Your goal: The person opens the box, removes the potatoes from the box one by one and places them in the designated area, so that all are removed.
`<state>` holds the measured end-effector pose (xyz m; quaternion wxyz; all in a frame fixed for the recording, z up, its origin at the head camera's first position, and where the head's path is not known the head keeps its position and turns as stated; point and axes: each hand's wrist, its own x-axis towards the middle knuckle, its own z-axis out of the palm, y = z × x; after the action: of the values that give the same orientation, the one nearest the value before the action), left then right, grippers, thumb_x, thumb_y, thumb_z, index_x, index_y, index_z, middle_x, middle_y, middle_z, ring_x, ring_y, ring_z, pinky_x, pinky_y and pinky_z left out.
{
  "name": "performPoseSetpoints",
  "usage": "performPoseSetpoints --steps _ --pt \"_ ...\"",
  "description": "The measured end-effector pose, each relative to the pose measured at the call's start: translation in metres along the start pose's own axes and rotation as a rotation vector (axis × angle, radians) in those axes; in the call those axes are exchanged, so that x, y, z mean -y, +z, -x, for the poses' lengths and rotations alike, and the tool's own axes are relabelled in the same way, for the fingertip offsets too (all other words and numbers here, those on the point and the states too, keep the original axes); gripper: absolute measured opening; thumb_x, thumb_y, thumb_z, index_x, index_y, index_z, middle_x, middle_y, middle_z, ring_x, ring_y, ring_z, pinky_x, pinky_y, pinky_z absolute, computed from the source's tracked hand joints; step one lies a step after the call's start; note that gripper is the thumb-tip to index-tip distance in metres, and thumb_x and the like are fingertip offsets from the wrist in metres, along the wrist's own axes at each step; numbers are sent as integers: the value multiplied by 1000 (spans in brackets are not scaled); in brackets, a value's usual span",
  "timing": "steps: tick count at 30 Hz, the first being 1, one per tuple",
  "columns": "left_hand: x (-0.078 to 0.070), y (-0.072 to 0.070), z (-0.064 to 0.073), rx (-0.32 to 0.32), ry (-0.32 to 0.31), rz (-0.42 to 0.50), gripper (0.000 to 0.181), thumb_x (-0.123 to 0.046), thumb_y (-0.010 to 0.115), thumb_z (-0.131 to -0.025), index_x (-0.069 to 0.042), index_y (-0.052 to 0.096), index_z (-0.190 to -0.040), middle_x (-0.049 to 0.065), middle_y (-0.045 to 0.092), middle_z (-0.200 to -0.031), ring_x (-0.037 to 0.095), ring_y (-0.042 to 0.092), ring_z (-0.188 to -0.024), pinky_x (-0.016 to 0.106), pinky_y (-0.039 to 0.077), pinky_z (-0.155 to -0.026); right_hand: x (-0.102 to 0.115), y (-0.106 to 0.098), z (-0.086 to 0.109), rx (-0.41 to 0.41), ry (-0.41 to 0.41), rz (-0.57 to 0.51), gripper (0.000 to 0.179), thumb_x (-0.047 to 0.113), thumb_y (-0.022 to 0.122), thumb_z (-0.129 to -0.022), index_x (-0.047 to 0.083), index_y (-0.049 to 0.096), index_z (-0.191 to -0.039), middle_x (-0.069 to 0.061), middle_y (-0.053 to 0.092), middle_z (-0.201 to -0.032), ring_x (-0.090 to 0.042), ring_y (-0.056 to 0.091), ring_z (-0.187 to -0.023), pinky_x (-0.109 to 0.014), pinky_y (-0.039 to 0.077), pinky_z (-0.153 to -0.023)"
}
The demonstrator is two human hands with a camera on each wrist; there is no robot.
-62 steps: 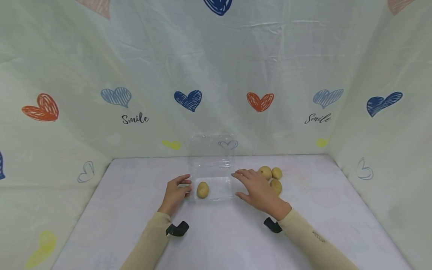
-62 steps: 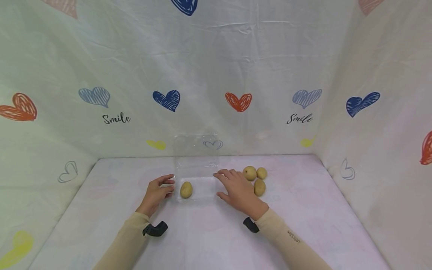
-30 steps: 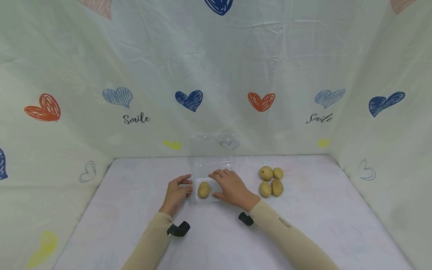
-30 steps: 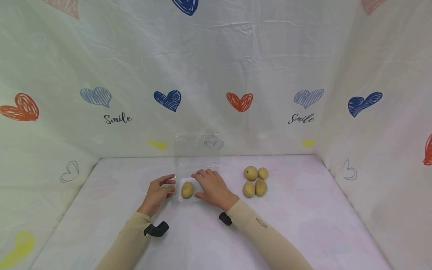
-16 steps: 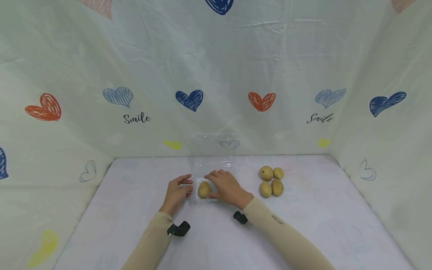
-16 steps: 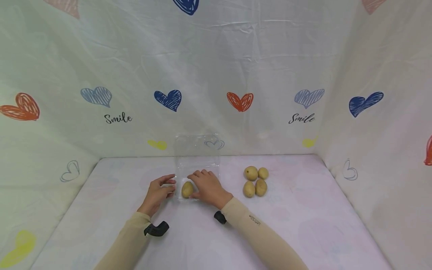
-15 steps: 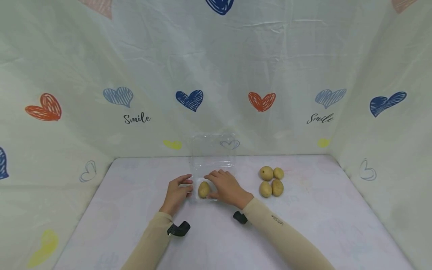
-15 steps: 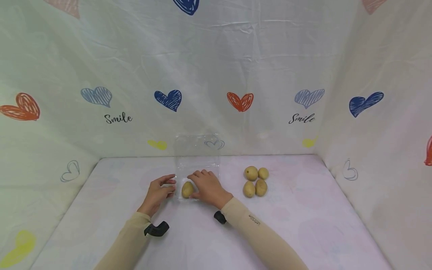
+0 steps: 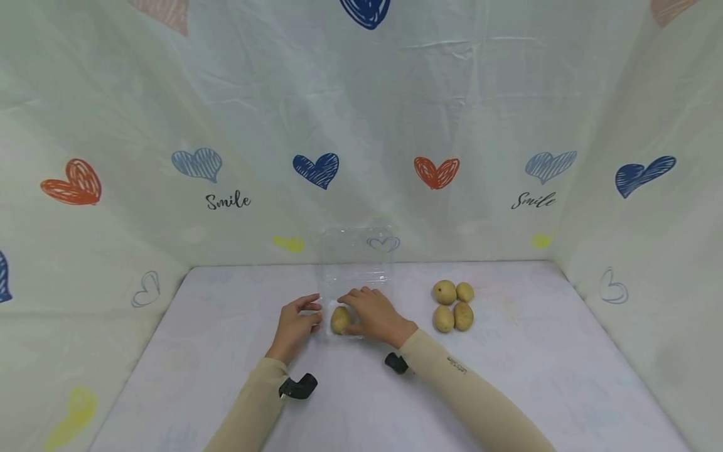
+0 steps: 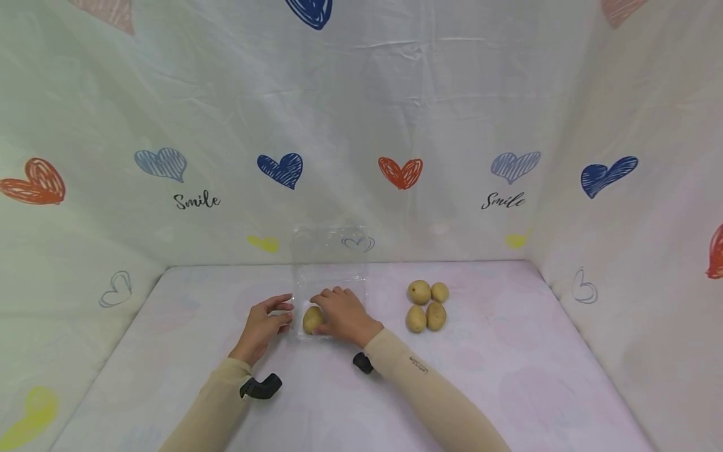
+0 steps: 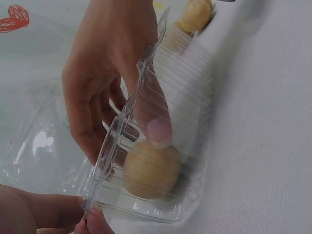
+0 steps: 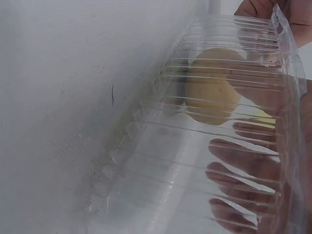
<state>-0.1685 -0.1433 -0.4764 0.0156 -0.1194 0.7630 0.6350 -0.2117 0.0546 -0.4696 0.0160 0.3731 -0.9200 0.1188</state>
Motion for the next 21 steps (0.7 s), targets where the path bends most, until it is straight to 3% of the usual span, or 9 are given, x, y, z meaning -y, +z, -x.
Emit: performPoseSetpoints --steps 16,21 --pt "-2 -1 1 5 1 7 49 13 61 -92 9 60 -141 25 66 -119 15 61 -85 22 55 -67 -1 3 -8 33 -41 -9 55 39 91 -84 11 74 -129 -4 75 -117 -23 65 -102 -37 55 -85" --pt "-2 0 0 0 -2 1 48 12 62 -93 9 60 -141 24 66 -119 13 62 -85 22 55 -68 0 3 -10 38 -47 -22 54 38 91 -84 9 74 -127 -4 76 -116 -24 65 -101 -37 55 -88"
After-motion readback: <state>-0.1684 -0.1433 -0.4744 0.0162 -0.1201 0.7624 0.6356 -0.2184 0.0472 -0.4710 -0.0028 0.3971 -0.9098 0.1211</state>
